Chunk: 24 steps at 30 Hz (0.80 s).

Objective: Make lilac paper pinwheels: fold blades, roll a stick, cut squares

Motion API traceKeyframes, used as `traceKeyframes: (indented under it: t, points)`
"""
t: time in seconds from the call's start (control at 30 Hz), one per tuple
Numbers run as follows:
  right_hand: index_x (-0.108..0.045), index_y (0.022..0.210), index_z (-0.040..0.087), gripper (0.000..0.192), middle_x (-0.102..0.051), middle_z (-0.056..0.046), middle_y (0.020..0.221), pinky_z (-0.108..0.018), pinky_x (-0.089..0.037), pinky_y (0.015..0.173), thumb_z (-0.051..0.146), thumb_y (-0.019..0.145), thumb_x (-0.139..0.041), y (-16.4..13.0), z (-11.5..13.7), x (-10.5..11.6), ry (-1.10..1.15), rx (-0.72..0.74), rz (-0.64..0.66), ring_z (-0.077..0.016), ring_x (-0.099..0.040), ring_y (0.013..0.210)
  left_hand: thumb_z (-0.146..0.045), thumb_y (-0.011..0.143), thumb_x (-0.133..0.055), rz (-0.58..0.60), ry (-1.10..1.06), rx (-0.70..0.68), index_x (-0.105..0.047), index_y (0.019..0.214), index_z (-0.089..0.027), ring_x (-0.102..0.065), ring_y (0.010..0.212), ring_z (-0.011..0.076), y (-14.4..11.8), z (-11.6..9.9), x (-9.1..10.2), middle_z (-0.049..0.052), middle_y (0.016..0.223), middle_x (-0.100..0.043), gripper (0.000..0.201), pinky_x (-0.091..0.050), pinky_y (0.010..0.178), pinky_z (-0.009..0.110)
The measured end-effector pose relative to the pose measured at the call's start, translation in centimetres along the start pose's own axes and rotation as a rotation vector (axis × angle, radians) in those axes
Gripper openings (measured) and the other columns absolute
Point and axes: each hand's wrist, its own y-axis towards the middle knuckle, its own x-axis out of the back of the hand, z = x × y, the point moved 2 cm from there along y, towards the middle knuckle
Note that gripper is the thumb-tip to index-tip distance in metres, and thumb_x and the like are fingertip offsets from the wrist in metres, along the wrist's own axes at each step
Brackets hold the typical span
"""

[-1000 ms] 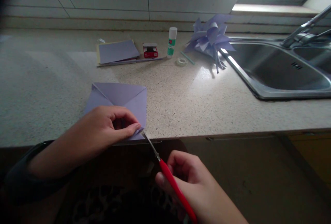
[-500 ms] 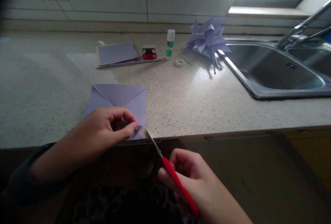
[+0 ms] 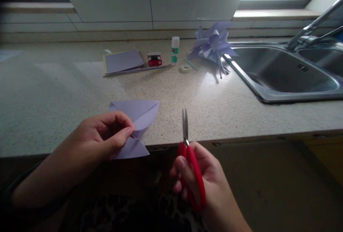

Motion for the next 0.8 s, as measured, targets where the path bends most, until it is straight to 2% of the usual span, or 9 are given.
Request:
traceKeyframes:
  t: [0.1, 0.17, 0.27, 0.43, 0.6, 0.8]
  points:
    - [-0.062, 0.09, 0.021, 0.036, -0.07, -0.002, 0.078, -0.015, -0.046, 0.042, 0.049, 0.077, -0.081, 0.5, 0.9, -0.8, 0.013, 0.154, -0.082, -0.0082, -0.059, 0.051, -0.038, 0.092, -0.064, -0.002, -0.137, 0.049, -0.063, 0.084, -0.022, -0.044, 0.048, 0.0061, -0.2, 0.4, -0.5, -0.008, 0.061, -0.054, 0.018, -0.034, 0.044, 0.016]
    - [-0.064, 0.091, 0.02, 0.035, -0.07, -0.001, 0.072, -0.015, -0.046, 0.042, 0.047, 0.078, -0.081, 0.9, 1.6, -1.8, -0.001, 0.193, -0.07, -0.0074, -0.057, 0.048, -0.037, 0.092, -0.065, -0.005, -0.189, 0.066, -0.064, 0.084, -0.022, -0.045, 0.048, 0.0057, -0.1, 0.5, -0.8, -0.008, 0.059, -0.053, 0.017, -0.035, 0.045, 0.015]
    - [-0.064, 0.091, 0.019, 0.035, -0.068, 0.001, 0.066, -0.015, -0.047, 0.043, 0.043, 0.076, -0.084, 1.6, 2.1, -3.2, -0.021, 0.205, -0.052, -0.0076, -0.057, 0.047, -0.035, 0.09, -0.067, -0.006, -0.22, 0.073, -0.065, 0.083, -0.021, -0.046, 0.05, 0.005, 0.0, 0.6, -1.2, -0.008, 0.062, -0.055, 0.016, -0.037, 0.047, 0.014]
    - [-0.063, 0.089, 0.019, 0.032, -0.068, 0.003, 0.072, -0.014, -0.048, 0.042, 0.04, 0.076, -0.084, 2.2, 2.4, -4.9, 0.018, 0.242, 0.002, -0.0051, -0.057, 0.046, -0.03, 0.088, -0.071, 0.013, -0.276, 0.069, -0.066, 0.081, -0.019, -0.049, 0.057, 0.0051, 0.1, 0.8, -1.6, -0.006, 0.066, -0.059, 0.013, -0.038, 0.05, 0.013]
    - [-0.063, 0.085, 0.02, 0.029, -0.062, 0.007, 0.064, -0.011, -0.044, 0.041, 0.039, 0.078, -0.083, 2.2, 2.6, -5.4, 0.026, 0.256, 0.019, -0.0033, -0.053, 0.045, -0.027, 0.086, -0.073, 0.056, -0.409, 0.088, -0.062, 0.082, -0.019, -0.049, 0.056, 0.0044, 0.1, 1.2, -2.0, -0.007, 0.066, -0.058, 0.015, -0.039, 0.05, 0.013]
    - [-0.062, 0.086, 0.02, 0.027, -0.062, 0.007, 0.064, -0.013, -0.043, 0.044, 0.037, 0.08, -0.082, 2.0, 2.7, -5.3, 0.033, 0.249, 0.05, -0.0041, -0.054, 0.047, -0.022, 0.085, -0.074, 0.092, -0.513, 0.086, -0.06, 0.096, -0.022, -0.06, 0.076, 0.0072, 0.3, 1.0, -2.0, -0.005, 0.085, -0.064, 0.018, -0.048, 0.066, 0.015]
